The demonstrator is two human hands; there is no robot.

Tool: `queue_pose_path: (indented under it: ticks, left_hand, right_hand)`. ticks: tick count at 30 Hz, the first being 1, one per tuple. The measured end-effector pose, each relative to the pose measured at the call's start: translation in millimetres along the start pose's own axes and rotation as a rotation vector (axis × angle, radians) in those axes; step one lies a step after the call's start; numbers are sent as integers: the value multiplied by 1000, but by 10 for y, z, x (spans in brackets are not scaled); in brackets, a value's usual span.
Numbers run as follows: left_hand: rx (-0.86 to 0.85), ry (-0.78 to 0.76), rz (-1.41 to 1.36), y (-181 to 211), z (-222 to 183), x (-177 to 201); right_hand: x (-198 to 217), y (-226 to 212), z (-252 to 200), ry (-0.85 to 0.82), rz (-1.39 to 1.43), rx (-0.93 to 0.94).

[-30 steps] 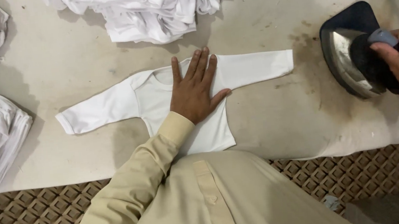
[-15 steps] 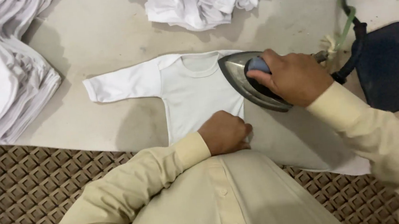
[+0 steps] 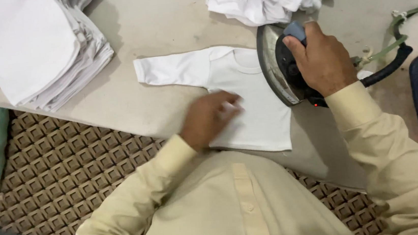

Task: The person is ironing and smoothing out baby onesies on a production table in a factory setting.

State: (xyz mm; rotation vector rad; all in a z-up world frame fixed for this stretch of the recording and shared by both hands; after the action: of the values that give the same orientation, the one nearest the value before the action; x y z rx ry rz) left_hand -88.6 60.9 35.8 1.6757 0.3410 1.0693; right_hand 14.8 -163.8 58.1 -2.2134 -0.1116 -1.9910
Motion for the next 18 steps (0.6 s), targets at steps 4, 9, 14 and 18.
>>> queue_pose_path:
  ticks: [4, 9, 14, 18]
  left_hand:
    - [311, 950, -29, -1119, -917, 1389]
    - [515, 937, -379, -1701, -1011, 1574]
    - [486, 549, -173, -1820, -749, 1733]
    - [446, 519, -300, -1770, -807, 1897]
  right_hand:
    - [240, -357, -128, 76, -14, 193]
    - [350, -1132, -83, -131, -91, 281]
    - [304, -1280, 112, -131, -69, 421]
    - [324, -1475, 218, -199, -93, 554]
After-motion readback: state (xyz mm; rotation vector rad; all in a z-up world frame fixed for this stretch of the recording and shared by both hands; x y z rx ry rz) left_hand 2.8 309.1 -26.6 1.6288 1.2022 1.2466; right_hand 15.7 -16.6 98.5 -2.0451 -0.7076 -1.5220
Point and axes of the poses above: each hand's wrist, its own z-axis towards the middle knuckle, its own x-axis out of the back of the hand, y = z × x, the point moved 8 cm from there along z, towards the middle knuckle, and after that the axes turned 10 degrees about -z, right-handed, at the moved point
